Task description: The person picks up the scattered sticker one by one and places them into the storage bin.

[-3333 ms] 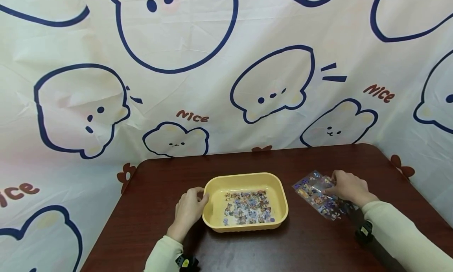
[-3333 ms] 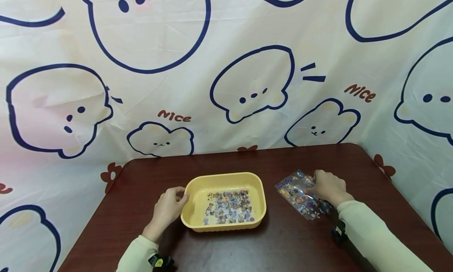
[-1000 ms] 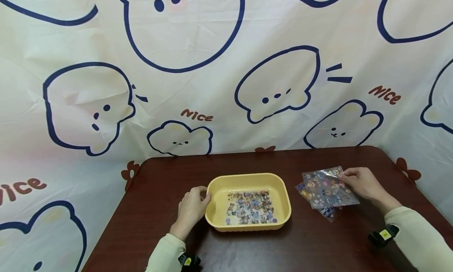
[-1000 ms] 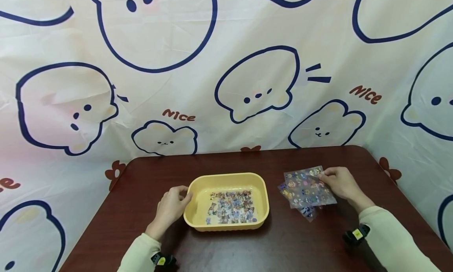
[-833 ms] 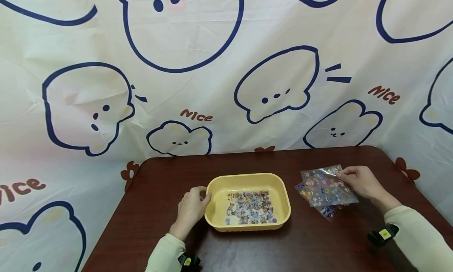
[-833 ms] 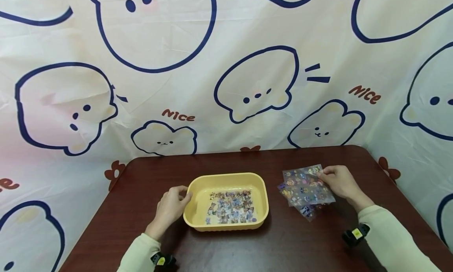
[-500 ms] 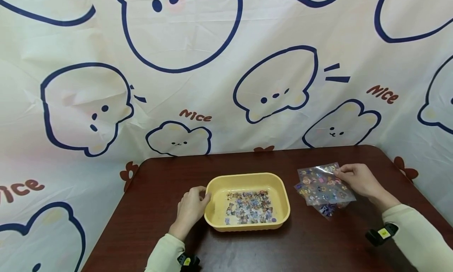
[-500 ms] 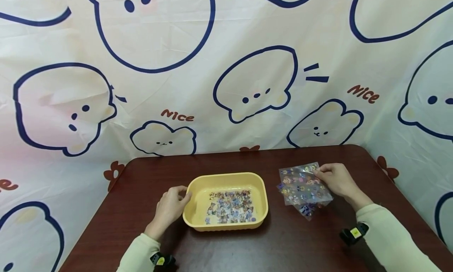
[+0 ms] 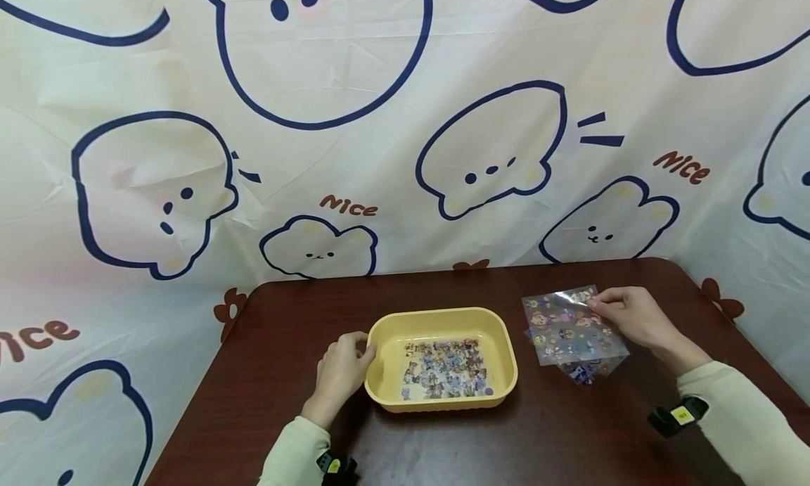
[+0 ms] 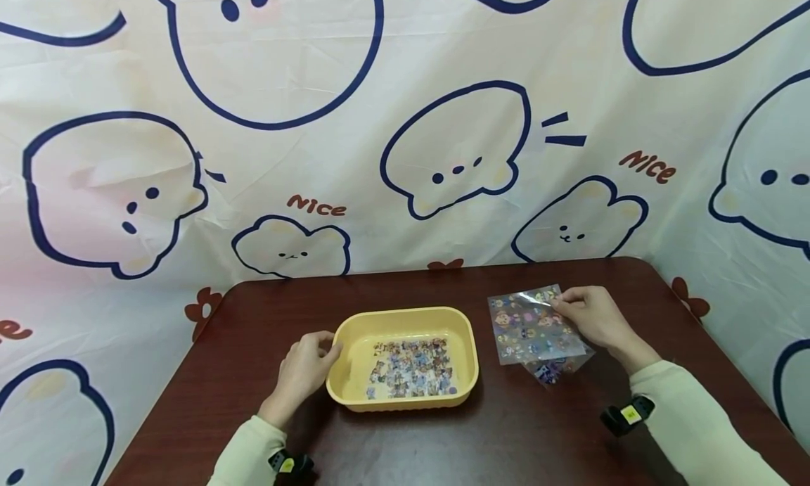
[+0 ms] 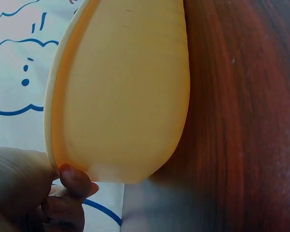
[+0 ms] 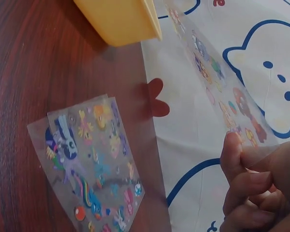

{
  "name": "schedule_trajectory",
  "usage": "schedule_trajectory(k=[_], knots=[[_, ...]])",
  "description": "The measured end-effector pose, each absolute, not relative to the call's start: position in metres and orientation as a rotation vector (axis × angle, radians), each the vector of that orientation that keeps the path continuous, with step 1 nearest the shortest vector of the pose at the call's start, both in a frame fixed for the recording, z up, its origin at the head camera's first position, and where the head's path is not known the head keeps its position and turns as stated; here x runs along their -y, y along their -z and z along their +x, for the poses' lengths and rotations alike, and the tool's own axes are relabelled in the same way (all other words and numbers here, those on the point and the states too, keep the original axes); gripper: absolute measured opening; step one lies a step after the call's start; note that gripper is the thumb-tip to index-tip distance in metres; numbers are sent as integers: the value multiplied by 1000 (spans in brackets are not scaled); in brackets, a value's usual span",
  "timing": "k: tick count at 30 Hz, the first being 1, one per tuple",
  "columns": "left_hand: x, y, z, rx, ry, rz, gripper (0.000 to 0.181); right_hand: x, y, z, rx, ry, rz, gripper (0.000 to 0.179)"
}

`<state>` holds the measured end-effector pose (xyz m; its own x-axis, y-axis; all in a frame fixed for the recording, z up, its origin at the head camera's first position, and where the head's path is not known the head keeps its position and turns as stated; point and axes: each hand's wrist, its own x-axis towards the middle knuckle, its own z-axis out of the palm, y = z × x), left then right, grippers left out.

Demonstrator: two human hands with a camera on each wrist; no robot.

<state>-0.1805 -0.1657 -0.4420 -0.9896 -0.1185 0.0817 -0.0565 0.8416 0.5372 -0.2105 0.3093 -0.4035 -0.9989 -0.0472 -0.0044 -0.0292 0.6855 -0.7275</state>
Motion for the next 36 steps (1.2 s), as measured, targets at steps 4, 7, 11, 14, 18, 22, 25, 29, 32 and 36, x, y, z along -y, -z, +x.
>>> schedule_trajectory(k=[4,7,11,14,18,22,25,29,32,36], knots=[[166,442,-180,2907,839,141,29,-305,401,-210,-2860,1253,-77,36],[167,442,-180,2907,840,144,29,-302,398,-211,-2856,1262,-90,37],[167,443,-181,2902,839,139,29,-297,396,-210,-2853,1271,-103,36],[168,443,-181,2902,836,131,29,-294,397,-209,-2840,1299,-105,35],[167,443,-181,2907,838,128,29,-287,399,-207,-2835,1345,-133,35],[167,443,-181,2909,831,131,29,-279,401,-206,-2809,1408,-179,32],[167,442,-181,2906,830,129,29,-273,403,-206,-2786,1446,-210,30],[167,443,-181,2908,839,124,29,-267,405,-207,-2779,1467,-220,27],[167,444,-181,2908,843,127,29,-262,407,-208,-2779,1472,-220,27],[167,445,-181,2902,848,119,29,-257,409,-209,-2766,1496,-224,27]])
